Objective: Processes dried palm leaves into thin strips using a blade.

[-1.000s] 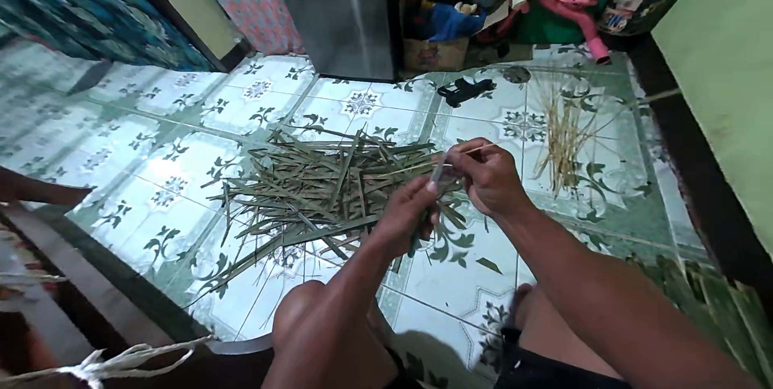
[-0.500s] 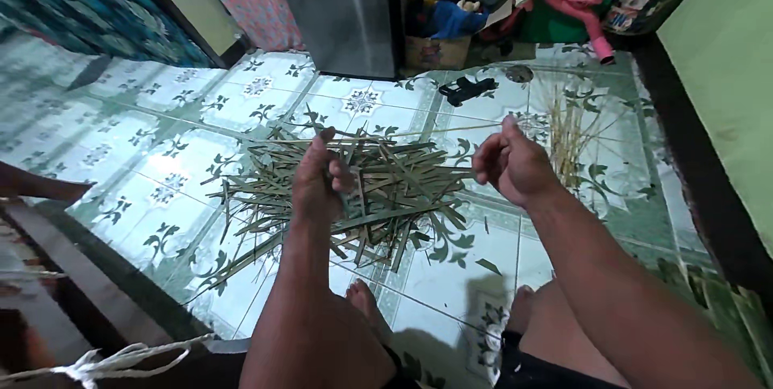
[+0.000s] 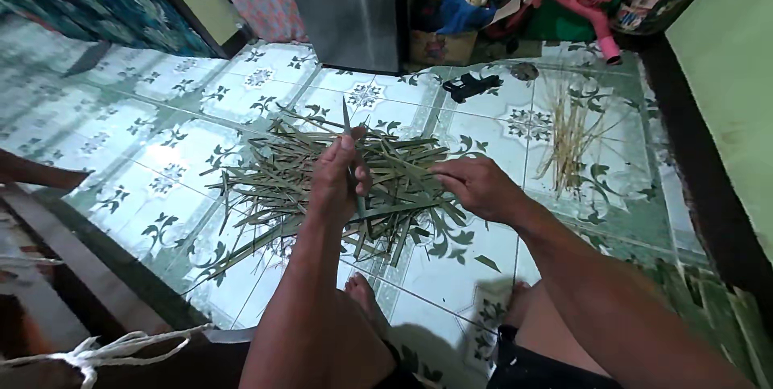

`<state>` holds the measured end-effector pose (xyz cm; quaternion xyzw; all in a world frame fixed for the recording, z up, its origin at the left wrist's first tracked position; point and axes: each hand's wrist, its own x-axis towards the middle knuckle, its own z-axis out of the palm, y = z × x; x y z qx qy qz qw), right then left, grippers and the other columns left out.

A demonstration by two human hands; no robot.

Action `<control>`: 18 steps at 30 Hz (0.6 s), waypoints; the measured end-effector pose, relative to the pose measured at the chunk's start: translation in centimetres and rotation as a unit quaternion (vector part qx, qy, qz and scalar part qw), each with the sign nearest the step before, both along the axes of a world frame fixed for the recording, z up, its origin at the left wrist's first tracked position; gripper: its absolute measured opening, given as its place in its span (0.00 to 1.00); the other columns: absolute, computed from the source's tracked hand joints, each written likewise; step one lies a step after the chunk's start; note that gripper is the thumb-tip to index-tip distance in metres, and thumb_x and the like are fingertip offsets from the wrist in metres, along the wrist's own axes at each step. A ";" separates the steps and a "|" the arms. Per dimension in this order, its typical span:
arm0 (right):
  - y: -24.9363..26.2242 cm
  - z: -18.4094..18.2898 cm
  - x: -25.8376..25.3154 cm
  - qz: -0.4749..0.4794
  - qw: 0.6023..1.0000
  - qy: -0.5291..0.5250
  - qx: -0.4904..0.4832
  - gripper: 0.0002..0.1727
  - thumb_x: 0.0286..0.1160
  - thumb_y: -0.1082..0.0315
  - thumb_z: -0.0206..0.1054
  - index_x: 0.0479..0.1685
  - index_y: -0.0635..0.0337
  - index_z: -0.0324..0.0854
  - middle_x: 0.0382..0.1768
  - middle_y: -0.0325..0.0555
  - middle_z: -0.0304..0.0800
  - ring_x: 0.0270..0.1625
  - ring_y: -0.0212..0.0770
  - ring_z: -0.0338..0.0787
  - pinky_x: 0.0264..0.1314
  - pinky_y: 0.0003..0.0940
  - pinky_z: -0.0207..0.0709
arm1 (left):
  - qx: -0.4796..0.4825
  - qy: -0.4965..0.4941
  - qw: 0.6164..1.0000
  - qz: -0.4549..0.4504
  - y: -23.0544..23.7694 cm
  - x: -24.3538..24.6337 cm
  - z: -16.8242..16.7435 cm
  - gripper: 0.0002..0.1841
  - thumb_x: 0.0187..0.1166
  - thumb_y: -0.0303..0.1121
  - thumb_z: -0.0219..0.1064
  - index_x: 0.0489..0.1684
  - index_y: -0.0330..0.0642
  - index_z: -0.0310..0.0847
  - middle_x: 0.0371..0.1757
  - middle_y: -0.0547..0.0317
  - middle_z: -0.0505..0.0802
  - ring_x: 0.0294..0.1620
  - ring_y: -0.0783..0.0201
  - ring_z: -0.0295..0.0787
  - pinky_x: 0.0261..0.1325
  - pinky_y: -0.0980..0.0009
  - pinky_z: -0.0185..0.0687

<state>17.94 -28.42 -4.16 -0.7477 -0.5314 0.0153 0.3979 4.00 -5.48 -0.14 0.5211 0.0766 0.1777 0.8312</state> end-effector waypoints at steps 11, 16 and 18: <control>-2.7 1.7 1.0 0.084 0.990 0.111 0.034 0.15 0.85 0.65 0.58 0.51 0.60 0.91 0.35 0.33 0.89 0.33 0.16 0.80 0.41 0.14 0.76 | 0.043 -0.004 0.995 -0.087 -0.5 0.0 0.4 0.22 0.87 0.49 0.60 0.76 0.55 0.77 0.14 0.72 0.77 0.09 0.78 0.70 0.14 0.82 0.71; -3.3 1.7 1.1 0.100 0.992 0.069 0.032 0.16 0.85 0.66 0.58 0.52 0.61 0.92 0.41 0.38 0.93 0.40 0.18 0.84 0.49 0.15 0.79 | 0.038 0.047 0.982 -0.176 -1.9 0.3 -0.9 0.24 0.86 0.46 0.62 0.79 0.50 0.75 0.15 0.71 0.79 0.11 0.77 0.73 0.16 0.82 0.73; -4.0 2.2 1.4 0.105 0.991 0.073 0.034 0.15 0.84 0.66 0.58 0.52 0.61 0.91 0.40 0.35 0.92 0.40 0.16 0.83 0.49 0.14 0.78 | 0.056 0.024 0.985 -0.160 -0.9 0.0 -0.2 0.23 0.85 0.46 0.62 0.76 0.49 0.79 0.14 0.74 0.80 0.11 0.80 0.72 0.16 0.84 0.71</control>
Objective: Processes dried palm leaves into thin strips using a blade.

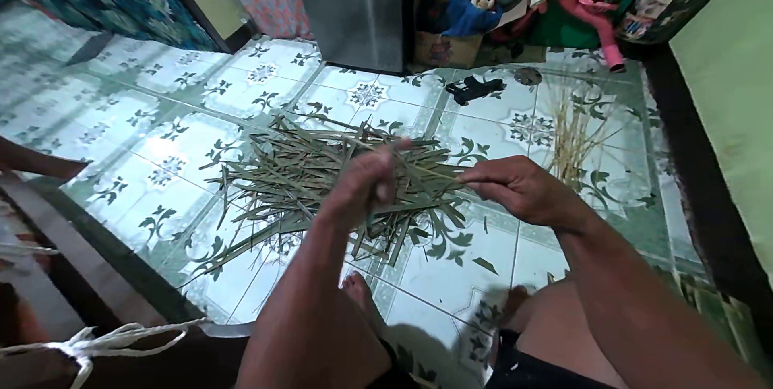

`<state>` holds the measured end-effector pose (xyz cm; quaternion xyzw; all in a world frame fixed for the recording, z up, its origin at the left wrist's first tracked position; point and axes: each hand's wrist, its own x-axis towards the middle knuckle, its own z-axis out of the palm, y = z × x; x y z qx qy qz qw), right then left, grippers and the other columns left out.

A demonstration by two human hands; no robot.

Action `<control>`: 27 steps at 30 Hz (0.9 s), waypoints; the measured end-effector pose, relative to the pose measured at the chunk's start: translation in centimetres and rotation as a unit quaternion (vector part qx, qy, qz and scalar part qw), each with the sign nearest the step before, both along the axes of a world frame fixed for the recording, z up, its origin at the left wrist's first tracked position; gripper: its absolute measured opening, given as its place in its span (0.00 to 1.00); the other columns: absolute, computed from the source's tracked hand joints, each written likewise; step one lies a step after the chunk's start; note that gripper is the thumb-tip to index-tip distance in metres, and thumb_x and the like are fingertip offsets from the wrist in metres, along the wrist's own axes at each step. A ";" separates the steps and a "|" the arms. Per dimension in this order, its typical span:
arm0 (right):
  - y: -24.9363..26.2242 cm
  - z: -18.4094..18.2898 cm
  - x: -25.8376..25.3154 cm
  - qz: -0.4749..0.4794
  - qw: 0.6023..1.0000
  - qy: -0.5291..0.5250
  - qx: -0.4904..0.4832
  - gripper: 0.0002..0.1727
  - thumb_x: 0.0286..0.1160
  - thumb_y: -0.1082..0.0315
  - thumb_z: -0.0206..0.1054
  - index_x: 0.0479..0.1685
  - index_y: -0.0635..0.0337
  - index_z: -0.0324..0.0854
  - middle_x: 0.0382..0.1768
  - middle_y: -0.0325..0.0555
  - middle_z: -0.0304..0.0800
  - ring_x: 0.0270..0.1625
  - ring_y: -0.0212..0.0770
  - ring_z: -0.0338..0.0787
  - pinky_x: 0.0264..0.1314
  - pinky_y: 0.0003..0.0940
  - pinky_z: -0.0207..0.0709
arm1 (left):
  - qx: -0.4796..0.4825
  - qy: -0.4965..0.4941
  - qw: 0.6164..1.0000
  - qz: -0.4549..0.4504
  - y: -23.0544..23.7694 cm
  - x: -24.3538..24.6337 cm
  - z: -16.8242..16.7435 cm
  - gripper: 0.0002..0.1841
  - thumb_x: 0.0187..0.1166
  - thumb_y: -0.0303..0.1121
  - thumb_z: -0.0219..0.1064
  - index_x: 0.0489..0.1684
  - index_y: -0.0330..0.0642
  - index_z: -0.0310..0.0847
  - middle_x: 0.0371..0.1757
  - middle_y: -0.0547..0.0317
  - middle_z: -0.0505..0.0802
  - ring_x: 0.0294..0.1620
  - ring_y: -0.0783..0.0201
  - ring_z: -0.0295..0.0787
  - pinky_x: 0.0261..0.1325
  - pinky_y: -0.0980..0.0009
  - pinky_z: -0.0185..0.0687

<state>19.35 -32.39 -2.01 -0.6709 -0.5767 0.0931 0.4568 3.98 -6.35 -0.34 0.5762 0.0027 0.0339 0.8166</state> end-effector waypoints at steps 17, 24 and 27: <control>0.2 -1.2 0.7 -0.003 0.997 0.029 -0.070 0.16 0.87 0.62 0.57 0.48 0.58 0.91 0.32 0.32 0.88 0.32 0.17 0.79 0.40 0.15 0.75 | -0.027 -0.017 0.983 0.179 3.1 -0.6 1.1 0.19 0.92 0.48 0.49 0.70 0.55 0.79 0.13 0.77 0.74 0.09 0.82 0.68 0.14 0.84 0.70; 1.8 -1.0 0.1 -0.141 0.974 0.097 -0.146 0.16 0.89 0.64 0.55 0.57 0.59 0.89 0.32 0.39 0.87 0.26 0.28 0.78 0.33 0.29 0.76 | 0.041 0.042 0.974 0.220 0.3 -0.2 0.4 0.21 0.92 0.45 0.48 0.77 0.49 0.73 0.22 0.68 0.80 0.14 0.74 0.75 0.17 0.78 0.78; 2.6 -0.9 -0.7 -0.128 0.977 0.133 -0.103 0.13 0.85 0.66 0.60 0.51 0.62 0.88 0.39 0.41 0.87 0.28 0.26 0.80 0.34 0.25 0.79 | 0.163 0.092 0.976 0.107 -3.7 0.6 -0.9 0.22 0.92 0.36 0.51 0.83 0.45 0.65 0.24 0.64 0.81 0.17 0.73 0.76 0.20 0.77 0.76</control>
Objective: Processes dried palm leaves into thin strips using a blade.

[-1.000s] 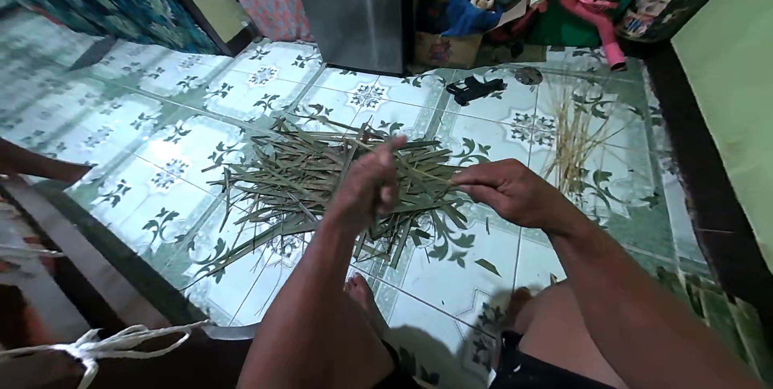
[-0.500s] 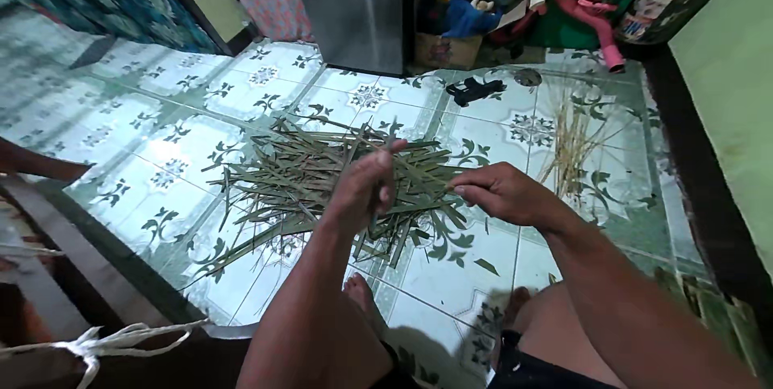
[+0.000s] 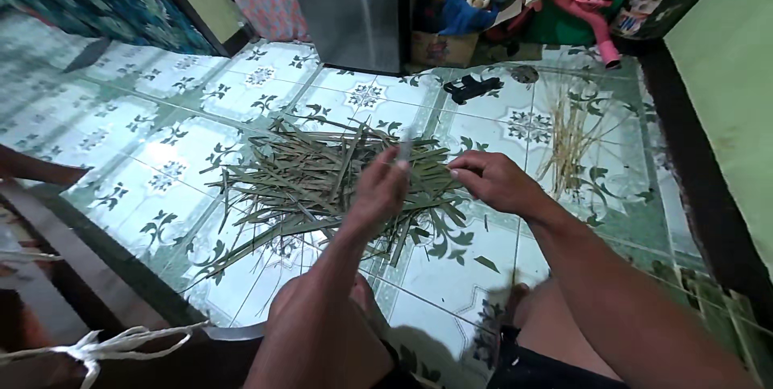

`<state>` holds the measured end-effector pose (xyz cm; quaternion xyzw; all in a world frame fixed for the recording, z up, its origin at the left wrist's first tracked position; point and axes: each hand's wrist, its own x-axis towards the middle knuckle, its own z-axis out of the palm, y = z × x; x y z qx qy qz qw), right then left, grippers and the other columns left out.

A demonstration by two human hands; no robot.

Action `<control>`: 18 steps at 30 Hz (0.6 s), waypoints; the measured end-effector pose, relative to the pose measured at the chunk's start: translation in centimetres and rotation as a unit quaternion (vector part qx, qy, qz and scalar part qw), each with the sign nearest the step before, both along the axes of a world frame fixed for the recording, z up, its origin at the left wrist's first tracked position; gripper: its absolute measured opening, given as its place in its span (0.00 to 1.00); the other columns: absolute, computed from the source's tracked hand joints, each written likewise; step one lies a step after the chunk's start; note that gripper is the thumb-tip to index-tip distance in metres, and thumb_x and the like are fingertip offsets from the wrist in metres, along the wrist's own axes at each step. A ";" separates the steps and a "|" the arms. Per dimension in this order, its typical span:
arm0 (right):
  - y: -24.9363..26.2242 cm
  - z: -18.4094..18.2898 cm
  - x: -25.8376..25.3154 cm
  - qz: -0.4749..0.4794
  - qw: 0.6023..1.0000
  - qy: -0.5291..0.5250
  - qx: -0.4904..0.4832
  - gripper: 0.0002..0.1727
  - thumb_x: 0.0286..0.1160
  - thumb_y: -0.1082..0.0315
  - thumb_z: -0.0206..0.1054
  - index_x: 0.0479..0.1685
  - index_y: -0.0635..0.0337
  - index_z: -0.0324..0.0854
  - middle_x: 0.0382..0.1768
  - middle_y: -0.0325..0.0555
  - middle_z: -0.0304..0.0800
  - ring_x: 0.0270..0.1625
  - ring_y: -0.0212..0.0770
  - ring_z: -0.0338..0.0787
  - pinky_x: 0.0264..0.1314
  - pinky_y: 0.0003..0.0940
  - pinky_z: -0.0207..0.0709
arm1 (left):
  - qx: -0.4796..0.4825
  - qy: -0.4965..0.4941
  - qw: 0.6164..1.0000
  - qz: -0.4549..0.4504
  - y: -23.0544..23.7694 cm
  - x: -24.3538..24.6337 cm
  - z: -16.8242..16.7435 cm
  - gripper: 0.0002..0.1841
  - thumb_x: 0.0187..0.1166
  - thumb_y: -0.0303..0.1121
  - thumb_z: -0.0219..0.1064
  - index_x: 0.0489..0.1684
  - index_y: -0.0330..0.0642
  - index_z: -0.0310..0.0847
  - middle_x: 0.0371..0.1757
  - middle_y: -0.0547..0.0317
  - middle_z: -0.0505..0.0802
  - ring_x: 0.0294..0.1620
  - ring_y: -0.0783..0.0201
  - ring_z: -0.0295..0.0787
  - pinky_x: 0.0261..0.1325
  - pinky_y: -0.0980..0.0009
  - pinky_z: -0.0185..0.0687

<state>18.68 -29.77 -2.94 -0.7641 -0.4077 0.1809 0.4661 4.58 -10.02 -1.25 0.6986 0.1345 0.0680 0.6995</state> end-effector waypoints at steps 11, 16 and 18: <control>-1.0 0.1 0.0 0.055 0.996 0.026 0.060 0.12 0.84 0.65 0.62 0.47 0.61 0.90 0.36 0.35 0.84 0.27 0.20 0.76 0.30 0.16 0.73 | -0.089 -0.084 0.992 0.013 2.6 -0.1 0.5 0.21 0.91 0.40 0.50 0.79 0.48 0.72 0.17 0.70 0.77 0.11 0.76 0.71 0.14 0.80 0.72; -0.7 0.7 -0.5 0.023 0.994 0.031 0.099 0.07 0.79 0.68 0.65 0.39 0.60 0.88 0.33 0.35 0.85 0.25 0.22 0.77 0.28 0.18 0.75 | -0.047 -0.009 0.996 -0.079 -1.1 0.5 0.2 0.20 0.90 0.34 0.52 0.77 0.46 0.75 0.19 0.72 0.77 0.14 0.79 0.68 0.18 0.82 0.67; -0.9 0.8 -0.4 0.021 0.994 0.028 0.107 0.07 0.79 0.69 0.66 0.41 0.60 0.89 0.35 0.35 0.86 0.25 0.22 0.77 0.28 0.18 0.75 | -0.090 -0.058 0.994 -0.013 1.3 0.5 0.9 0.19 0.91 0.40 0.50 0.74 0.48 0.76 0.16 0.72 0.75 0.11 0.79 0.68 0.15 0.83 0.68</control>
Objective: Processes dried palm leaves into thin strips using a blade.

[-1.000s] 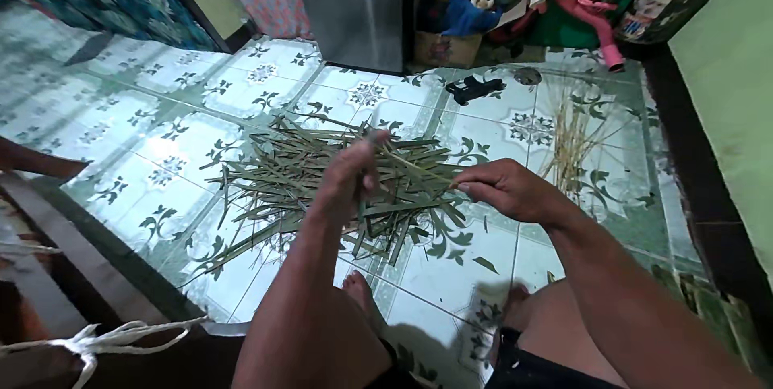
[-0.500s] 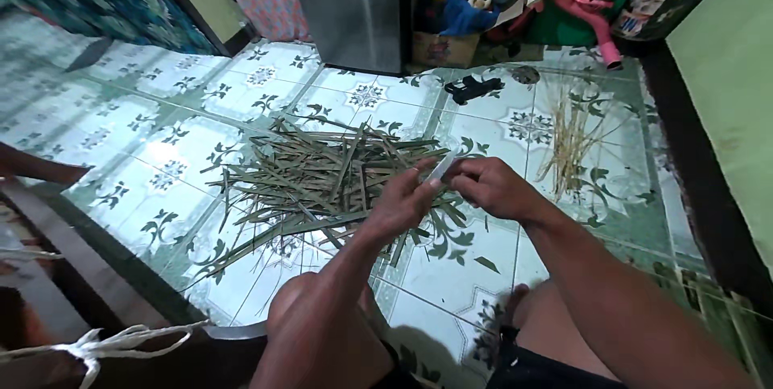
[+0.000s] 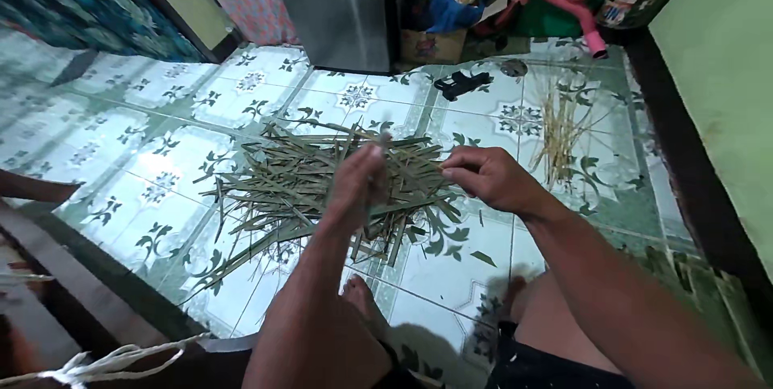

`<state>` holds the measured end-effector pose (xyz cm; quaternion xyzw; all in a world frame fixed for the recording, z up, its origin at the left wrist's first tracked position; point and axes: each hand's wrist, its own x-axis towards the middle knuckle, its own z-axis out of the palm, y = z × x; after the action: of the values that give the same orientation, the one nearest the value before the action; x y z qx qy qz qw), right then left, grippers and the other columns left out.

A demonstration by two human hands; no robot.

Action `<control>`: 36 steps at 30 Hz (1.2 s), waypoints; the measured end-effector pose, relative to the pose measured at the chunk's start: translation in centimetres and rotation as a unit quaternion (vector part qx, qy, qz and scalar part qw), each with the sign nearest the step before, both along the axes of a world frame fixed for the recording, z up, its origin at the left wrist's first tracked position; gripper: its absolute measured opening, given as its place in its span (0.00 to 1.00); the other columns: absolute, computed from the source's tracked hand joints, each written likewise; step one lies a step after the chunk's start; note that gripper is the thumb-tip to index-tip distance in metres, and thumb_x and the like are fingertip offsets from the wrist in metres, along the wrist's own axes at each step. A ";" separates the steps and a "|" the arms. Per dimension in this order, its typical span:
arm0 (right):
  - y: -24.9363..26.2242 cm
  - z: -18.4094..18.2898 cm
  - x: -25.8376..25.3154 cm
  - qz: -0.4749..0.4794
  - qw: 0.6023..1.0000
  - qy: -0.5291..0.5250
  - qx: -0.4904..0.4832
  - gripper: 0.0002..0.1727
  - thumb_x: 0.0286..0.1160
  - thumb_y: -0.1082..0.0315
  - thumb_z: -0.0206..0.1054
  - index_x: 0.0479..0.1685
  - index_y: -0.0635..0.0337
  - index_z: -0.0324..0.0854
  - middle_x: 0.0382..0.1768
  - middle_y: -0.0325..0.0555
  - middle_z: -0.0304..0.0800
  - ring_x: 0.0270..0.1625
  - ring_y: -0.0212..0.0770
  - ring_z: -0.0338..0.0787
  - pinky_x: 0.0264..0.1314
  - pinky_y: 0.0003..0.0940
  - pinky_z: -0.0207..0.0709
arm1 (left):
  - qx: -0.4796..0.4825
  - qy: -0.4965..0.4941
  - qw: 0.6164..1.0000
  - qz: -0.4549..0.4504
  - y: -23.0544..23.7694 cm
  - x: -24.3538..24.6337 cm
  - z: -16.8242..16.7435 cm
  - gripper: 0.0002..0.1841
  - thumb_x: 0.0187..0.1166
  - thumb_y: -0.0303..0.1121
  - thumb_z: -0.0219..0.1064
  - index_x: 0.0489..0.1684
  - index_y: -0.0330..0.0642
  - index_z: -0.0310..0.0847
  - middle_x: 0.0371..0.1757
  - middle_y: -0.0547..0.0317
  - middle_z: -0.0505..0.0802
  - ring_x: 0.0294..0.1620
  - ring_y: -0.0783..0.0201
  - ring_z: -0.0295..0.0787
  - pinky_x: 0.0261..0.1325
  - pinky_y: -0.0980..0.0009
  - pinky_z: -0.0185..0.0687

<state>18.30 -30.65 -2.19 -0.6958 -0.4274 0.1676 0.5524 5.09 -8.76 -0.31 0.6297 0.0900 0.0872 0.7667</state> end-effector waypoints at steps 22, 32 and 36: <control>-0.9 -0.1 1.1 0.029 1.000 0.005 -0.011 0.08 0.81 0.68 0.64 0.41 0.57 0.90 0.31 0.32 0.85 0.24 0.22 0.75 0.26 0.18 0.72 | -0.075 -0.034 0.989 0.126 4.1 1.1 -0.3 0.18 0.92 0.48 0.48 0.70 0.56 0.76 0.15 0.76 0.72 0.09 0.80 0.64 0.13 0.83 0.67; 0.4 -0.3 0.8 -0.008 0.996 0.045 -0.078 0.10 0.84 0.67 0.63 0.43 0.61 0.89 0.25 0.36 0.83 0.21 0.25 0.76 0.27 0.23 0.75 | 0.054 -0.001 0.998 -0.027 -2.3 0.6 -2.4 0.27 0.90 0.34 0.54 0.89 0.48 0.59 0.22 0.64 0.82 0.16 0.73 0.77 0.20 0.77 0.78; 0.5 0.1 0.0 0.036 0.996 0.050 -0.070 0.10 0.84 0.66 0.63 0.43 0.61 0.89 0.24 0.34 0.83 0.20 0.22 0.76 0.25 0.18 0.74 | 0.000 0.005 0.999 -0.041 -1.5 0.6 -1.8 0.21 0.89 0.37 0.55 0.76 0.45 0.77 0.18 0.68 0.80 0.13 0.76 0.72 0.17 0.80 0.72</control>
<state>18.27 -30.11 -2.07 -0.7075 -0.4111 0.2514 0.5169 5.74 -10.27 -2.07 0.6335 0.0683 0.0527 0.7689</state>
